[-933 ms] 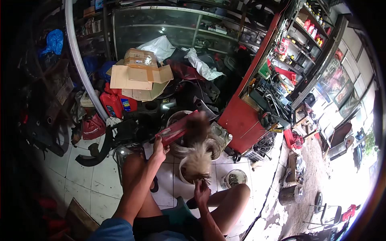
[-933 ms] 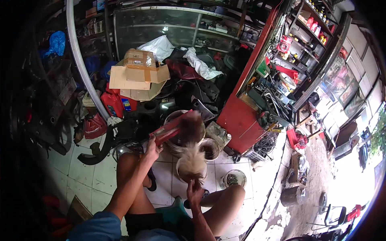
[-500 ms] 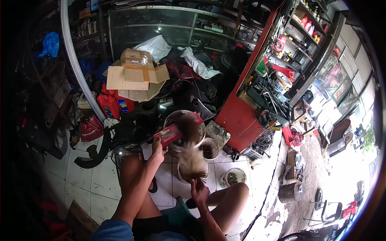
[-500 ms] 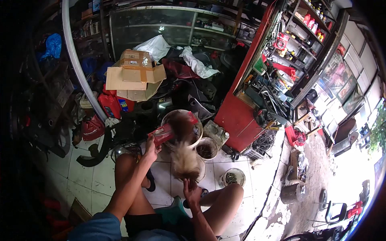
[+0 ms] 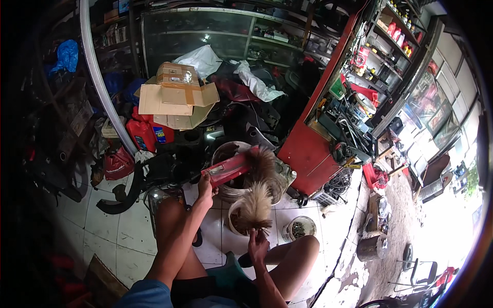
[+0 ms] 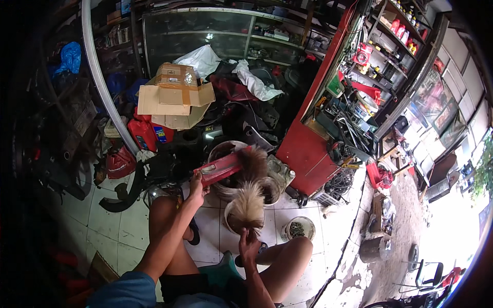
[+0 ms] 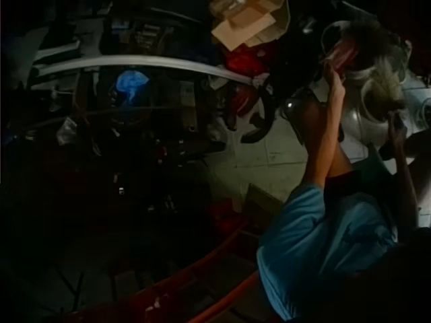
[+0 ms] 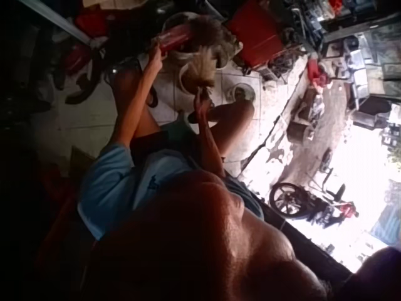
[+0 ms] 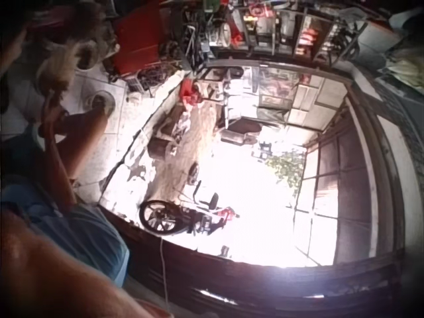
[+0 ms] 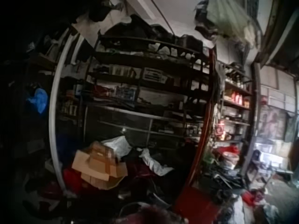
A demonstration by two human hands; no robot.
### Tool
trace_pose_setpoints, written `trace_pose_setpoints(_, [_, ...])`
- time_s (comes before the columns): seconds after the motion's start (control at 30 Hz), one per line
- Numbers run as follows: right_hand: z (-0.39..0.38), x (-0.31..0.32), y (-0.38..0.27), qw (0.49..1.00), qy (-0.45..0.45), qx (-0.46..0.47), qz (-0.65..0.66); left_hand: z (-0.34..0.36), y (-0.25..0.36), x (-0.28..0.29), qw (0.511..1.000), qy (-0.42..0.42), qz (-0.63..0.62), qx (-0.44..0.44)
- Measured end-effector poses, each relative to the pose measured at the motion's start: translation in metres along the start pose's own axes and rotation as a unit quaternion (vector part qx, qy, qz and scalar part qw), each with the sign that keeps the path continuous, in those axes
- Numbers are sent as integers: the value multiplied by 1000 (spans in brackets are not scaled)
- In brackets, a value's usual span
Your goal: The person cleans various motorcycle parts, including a plastic cover and a taillight assembly, by brushing them with a feather duster.
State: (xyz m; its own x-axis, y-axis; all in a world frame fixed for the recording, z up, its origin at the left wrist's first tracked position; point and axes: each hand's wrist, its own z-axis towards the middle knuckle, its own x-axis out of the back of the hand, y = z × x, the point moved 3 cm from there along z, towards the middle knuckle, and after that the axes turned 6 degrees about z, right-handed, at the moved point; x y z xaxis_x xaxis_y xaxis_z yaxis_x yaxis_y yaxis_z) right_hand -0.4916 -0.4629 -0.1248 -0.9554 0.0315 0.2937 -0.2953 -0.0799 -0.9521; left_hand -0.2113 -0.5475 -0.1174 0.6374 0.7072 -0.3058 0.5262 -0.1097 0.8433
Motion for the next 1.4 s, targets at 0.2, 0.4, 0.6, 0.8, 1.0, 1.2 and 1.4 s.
trace_pose_setpoints(0.2, [-4, -4, -9, 995, -52, 70, -50, 4, -1, 6, 999, -8, 35, -8])
trace_pose_setpoints(0.4, [-4, 2, -20, 990, -85, 13, -112, -4, 4, 5, 1000, -2, 24, -1])
trace_pose_setpoints(0.6, [-5, 1, -21, 998, -52, 3, -31, -11, 8, 5, 1000, 10, 3, 3])
trace_pose_setpoints(0.8, [-7, -4, -14, 999, -33, 29, -9, -13, 12, 6, 1000, 5, 4, 7])
trace_pose_setpoints(1.0, [-6, -2, -19, 991, -78, 28, -102, -5, 6, 12, 1000, 4, -2, 29])
trace_pose_setpoints(1.2, [-5, 4, -14, 997, -47, -38, -38, -10, 1, 11, 1000, -15, -5, 18])
trace_pose_setpoints(1.4, [-6, -3, -9, 997, -45, 43, -53, -12, 8, 8, 999, -29, -1, 27])
